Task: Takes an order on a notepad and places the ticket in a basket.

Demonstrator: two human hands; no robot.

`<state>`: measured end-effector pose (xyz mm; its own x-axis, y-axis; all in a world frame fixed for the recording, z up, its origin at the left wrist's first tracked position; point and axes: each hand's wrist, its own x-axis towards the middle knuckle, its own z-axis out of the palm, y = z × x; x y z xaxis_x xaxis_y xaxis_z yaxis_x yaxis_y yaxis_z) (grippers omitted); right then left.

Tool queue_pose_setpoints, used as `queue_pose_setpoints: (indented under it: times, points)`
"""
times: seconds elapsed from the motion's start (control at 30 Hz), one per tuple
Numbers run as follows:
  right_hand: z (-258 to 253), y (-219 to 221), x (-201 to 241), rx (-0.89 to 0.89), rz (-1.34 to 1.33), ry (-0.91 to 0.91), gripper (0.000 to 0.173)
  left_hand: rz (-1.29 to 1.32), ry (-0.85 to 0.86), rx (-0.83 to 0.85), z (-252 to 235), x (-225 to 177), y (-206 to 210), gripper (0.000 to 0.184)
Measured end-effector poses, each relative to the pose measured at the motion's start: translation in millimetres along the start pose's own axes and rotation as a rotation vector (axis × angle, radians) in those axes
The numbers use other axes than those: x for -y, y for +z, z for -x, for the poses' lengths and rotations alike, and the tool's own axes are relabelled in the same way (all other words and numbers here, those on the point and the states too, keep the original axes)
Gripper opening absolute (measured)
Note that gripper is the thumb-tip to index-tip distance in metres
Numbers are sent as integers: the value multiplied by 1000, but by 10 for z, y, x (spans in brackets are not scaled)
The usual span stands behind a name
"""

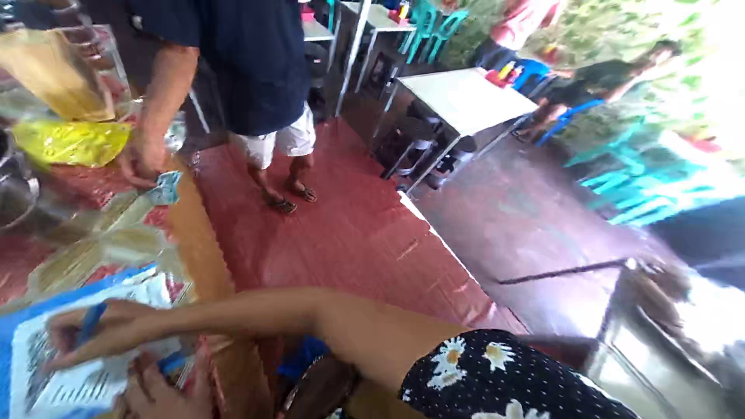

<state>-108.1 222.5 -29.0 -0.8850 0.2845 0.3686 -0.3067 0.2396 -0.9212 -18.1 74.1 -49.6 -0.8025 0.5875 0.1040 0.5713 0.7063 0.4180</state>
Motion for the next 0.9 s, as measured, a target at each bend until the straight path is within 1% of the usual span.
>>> queue_pose_setpoints:
  times: [0.07,0.13,0.17,0.23,0.3,0.33,0.43,0.63,0.7,0.8,0.9]
  points:
    - [13,47,14,-30,-70,64,20,24,-22,15,34,-100,-52,80]
    - [-81,134,-65,34,-172,144,21,24,-88,11,1,-130,-110,75]
    - [-139,188,-88,59,-176,170,20,23,-126,18,-6,-101,-106,74]
    - [-256,269,-112,81,-64,211,16,14,-170,38,-22,-40,-70,75]
    - [-322,320,-201,103,75,172,14,21,-183,41,-21,15,-36,73]
    - [-320,327,-286,107,109,130,16,36,-182,30,-19,36,-22,72]
    - [-300,314,-499,102,86,15,24,110,-206,61,-15,34,-52,71]
    - [-248,349,-484,141,112,-63,28,101,-218,100,-9,18,-55,69]
    - [-265,358,-487,147,110,-62,28,91,-222,105,-9,11,-45,70]
    - [-264,366,-481,170,136,-55,28,79,-217,62,2,14,-7,69]
    - [-242,385,-479,184,142,-96,26,72,-210,50,1,20,8,69]
